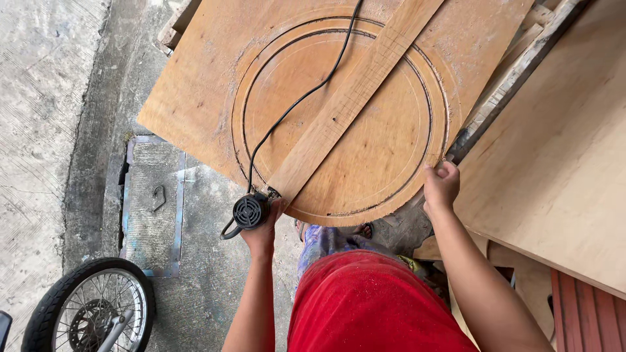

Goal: The person uses a router attached to a wooden compass jig to cut a circular groove in a piece of plywood. The person holds the router and guides it along the circular path, then uses a drill to secure the jig to the center point.

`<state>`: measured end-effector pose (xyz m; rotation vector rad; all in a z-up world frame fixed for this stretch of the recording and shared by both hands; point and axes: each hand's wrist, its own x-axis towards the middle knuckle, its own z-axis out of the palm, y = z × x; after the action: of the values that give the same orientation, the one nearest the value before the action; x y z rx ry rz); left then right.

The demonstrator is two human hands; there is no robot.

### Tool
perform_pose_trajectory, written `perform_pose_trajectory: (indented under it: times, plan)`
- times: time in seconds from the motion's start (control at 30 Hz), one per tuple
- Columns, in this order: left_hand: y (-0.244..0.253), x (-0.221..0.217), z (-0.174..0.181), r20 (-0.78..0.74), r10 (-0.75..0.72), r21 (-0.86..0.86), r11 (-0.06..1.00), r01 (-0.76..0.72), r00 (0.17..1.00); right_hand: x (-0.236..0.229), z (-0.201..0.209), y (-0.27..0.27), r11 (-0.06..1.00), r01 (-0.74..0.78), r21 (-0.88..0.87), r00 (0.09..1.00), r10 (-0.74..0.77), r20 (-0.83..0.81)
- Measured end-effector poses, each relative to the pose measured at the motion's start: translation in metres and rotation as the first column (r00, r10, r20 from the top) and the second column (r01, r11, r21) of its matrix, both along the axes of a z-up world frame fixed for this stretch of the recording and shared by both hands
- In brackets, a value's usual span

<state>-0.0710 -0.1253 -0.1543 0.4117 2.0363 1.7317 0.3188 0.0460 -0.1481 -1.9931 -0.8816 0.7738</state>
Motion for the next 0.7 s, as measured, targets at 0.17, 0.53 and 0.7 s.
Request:
perform_pose_trajectory:
  times: [0.17,0.53,0.7]
  plan:
    - [-0.004,-0.001,0.003,-0.03,-0.034,-0.023,0.999,0.034,0.999,-0.03,0.034,-0.063,0.984,-0.001,-0.177,0.937,-0.061,-0.344]
    - [-0.018,-0.009,0.062,0.004,-0.167,-0.085,0.982,0.166,0.986,-0.053,0.055,-0.105,0.675,-0.532,-0.511,0.749,0.093,-0.657]
    - [-0.059,-0.011,-0.014,-0.063,-0.269,-0.256,0.935,0.245,0.961,-0.106,0.043,-0.122,0.542,-0.731,-0.414,0.541,0.092,-0.836]
